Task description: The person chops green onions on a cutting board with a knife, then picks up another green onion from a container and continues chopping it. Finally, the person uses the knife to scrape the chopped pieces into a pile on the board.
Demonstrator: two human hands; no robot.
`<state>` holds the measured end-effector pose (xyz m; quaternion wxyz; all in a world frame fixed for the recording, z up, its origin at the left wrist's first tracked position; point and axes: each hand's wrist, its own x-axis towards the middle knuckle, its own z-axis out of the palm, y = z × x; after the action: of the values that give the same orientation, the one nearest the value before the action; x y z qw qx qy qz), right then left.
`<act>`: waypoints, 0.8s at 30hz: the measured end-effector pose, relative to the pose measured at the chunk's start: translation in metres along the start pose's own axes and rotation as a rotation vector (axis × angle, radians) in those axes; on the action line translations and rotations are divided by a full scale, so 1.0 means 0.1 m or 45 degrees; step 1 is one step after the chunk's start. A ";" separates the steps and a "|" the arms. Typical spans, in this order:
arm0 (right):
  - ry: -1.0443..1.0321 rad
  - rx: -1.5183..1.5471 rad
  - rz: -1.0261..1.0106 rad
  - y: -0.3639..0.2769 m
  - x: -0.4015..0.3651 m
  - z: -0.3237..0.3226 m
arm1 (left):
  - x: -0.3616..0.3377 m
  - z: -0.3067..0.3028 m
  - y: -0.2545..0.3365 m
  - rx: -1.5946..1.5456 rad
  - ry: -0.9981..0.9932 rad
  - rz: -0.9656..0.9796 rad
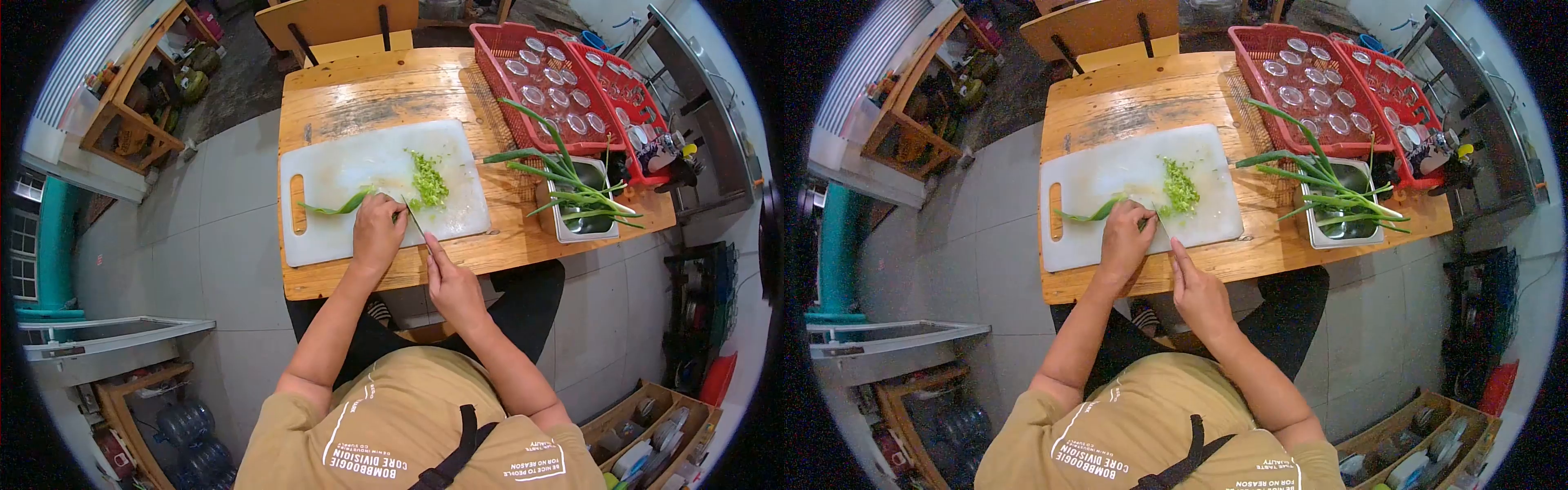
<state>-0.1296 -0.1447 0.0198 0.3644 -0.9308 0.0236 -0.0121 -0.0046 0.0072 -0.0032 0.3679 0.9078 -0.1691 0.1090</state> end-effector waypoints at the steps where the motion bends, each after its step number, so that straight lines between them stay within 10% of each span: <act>1: 0.006 -0.085 -0.015 0.00 0.02 0.02 | -0.01 0.01 0.00 0.021 0.030 0.024; 24: 0.078 0.174 0.052 0.09 -0.17 -0.21 | -0.07 -0.09 0.15 -0.027 0.072 0.173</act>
<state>-0.1475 -0.1650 0.0293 0.4265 -0.9023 0.0528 -0.0346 -0.0172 0.0053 0.0101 0.3741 0.8868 -0.2212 0.1574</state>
